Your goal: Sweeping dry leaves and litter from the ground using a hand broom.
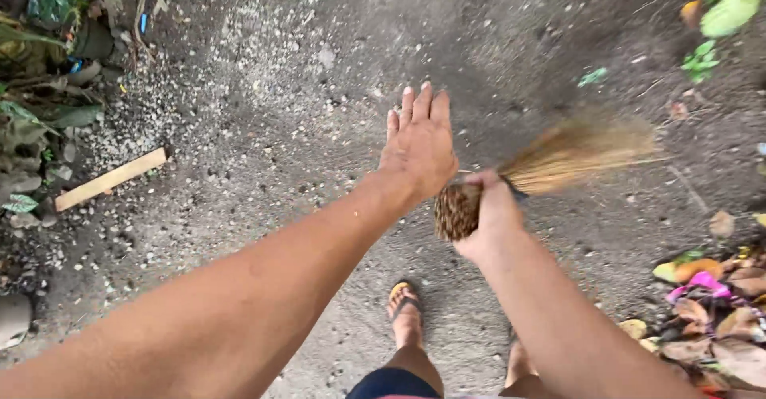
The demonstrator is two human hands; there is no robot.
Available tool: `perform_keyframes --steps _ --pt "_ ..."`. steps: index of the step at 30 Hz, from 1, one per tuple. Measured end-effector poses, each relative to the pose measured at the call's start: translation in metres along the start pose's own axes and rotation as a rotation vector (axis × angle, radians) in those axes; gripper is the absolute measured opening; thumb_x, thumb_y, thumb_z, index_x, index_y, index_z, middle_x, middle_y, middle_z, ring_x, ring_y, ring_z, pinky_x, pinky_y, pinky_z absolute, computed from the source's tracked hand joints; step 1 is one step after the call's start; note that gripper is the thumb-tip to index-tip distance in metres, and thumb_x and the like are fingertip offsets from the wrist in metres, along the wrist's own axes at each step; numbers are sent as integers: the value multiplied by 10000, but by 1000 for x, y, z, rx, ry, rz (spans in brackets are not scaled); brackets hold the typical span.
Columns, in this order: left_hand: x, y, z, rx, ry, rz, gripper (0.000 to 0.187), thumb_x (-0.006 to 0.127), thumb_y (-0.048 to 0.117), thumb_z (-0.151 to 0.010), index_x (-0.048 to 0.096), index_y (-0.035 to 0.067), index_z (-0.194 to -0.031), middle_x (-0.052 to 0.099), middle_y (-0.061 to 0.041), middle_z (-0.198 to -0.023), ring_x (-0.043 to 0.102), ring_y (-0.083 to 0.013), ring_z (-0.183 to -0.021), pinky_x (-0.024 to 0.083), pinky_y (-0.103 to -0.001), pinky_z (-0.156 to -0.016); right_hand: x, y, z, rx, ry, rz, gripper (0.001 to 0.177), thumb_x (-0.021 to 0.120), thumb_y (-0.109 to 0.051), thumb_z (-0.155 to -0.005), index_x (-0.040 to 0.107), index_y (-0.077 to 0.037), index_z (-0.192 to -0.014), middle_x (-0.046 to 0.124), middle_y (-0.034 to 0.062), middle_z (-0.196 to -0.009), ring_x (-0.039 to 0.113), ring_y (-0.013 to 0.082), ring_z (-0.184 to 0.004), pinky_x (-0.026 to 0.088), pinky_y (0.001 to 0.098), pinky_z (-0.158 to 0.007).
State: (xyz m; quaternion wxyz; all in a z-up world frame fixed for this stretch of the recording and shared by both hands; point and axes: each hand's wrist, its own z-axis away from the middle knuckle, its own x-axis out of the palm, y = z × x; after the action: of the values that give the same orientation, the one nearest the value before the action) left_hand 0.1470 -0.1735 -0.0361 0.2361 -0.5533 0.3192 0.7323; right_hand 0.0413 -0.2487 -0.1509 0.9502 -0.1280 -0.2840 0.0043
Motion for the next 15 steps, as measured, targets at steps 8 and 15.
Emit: perform_keyframes --steps 8,15 --pt "13 112 32 83 -15 8 856 629 94 -856 157 10 -1566 82 -239 -1664 38 -445 -1535 98 -574 -1225 -208 -175 60 47 350 -22 171 576 -221 -985 616 -135 -1127 639 114 -939 668 172 -738 605 271 -605" --pt "11 140 53 27 -78 -40 858 662 158 -864 184 7 -1561 101 -252 -1661 41 -454 -1549 121 -577 -1243 -233 -200 86 -6 436 -106 208 532 -294 -958 697 -192 -1032 735 -13 -969 705 144 -867 611 383 -724"
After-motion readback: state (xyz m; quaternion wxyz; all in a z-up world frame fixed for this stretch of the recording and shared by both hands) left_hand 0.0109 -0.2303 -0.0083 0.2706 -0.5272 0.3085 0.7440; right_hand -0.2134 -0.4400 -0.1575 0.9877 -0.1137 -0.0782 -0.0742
